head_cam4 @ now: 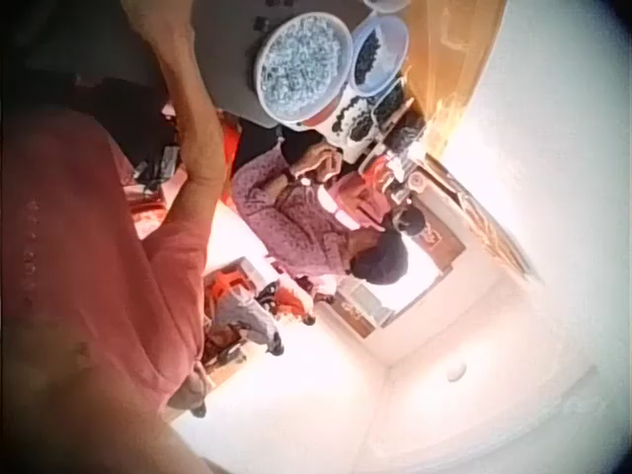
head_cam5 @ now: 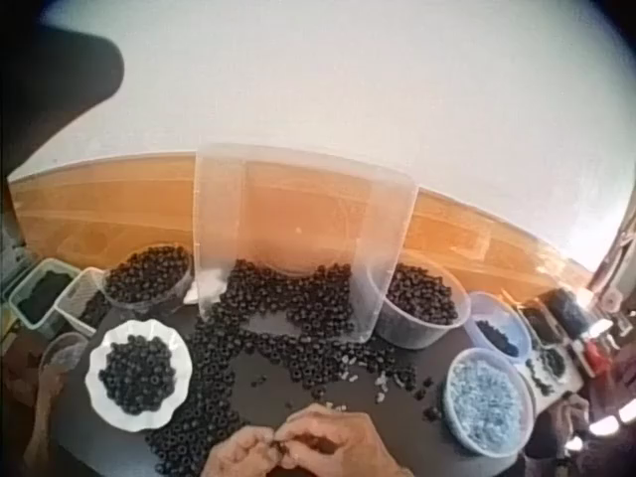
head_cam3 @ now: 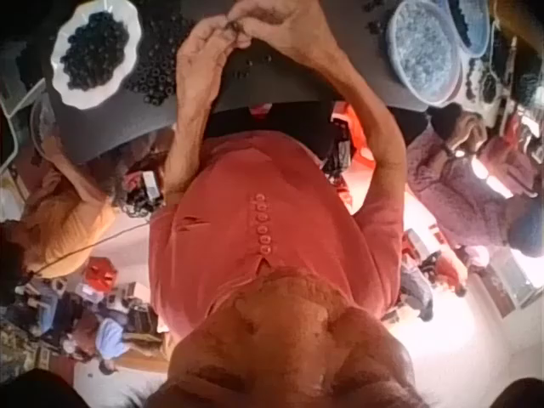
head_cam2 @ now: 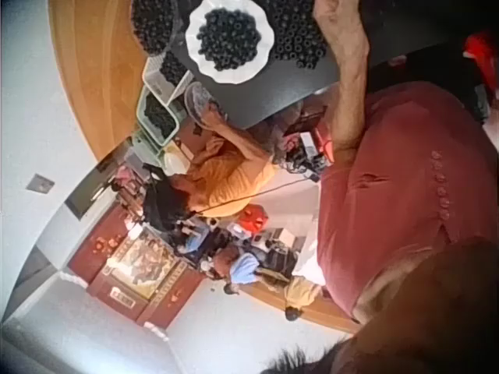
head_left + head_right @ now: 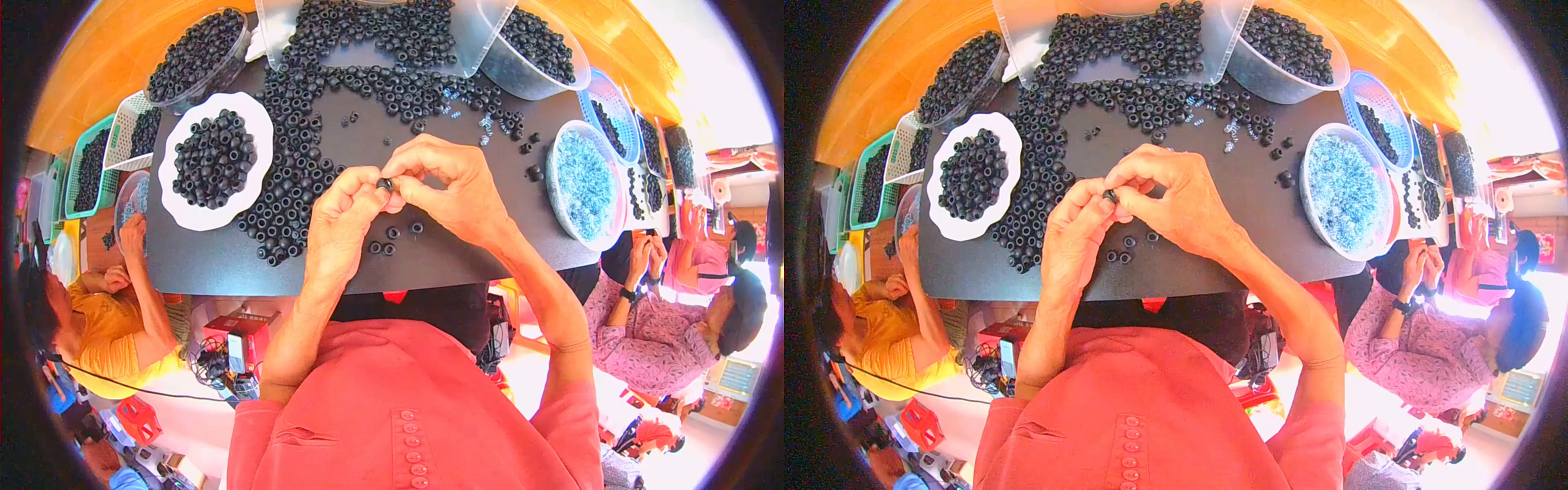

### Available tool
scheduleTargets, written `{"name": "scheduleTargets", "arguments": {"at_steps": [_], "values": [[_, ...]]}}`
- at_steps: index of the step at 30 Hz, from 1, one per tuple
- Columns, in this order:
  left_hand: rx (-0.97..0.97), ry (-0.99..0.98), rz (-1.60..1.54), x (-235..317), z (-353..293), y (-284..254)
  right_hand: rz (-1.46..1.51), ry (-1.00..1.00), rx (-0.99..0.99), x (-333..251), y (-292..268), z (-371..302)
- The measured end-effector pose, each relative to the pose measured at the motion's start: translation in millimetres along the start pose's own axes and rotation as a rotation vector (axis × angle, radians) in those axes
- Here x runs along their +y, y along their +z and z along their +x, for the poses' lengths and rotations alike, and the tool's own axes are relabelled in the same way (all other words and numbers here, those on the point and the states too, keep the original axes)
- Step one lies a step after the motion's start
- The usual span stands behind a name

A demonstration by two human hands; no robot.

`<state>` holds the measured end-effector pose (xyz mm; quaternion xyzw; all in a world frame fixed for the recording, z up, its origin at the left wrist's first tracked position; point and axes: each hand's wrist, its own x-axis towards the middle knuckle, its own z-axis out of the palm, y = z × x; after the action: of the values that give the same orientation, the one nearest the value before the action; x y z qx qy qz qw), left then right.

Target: The person assembles small components by picking up springs and inserting them into black grommets by hand.

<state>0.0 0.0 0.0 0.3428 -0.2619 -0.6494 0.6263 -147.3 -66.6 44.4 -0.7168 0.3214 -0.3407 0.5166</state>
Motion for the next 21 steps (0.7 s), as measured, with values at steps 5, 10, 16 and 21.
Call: {"name": "scheduleTargets", "arguments": {"at_steps": [5,10,16,21], "values": [[-0.035,0.038,0.049,-1.3,0.2,-3.3,-0.108,-0.105,0.075,-5.6,7.3,-0.8],[-0.054,0.014,-0.005,1.3,-0.1,2.0,-0.111,-0.088,0.115,-4.2,12.0,-5.4],[-0.076,0.009,-0.028,3.6,0.2,-0.8,0.087,-0.017,0.247,9.2,9.9,-0.6],[-0.071,0.016,-0.055,4.5,-1.0,-1.7,-0.353,-0.121,0.215,15.1,-5.4,26.8]]}}
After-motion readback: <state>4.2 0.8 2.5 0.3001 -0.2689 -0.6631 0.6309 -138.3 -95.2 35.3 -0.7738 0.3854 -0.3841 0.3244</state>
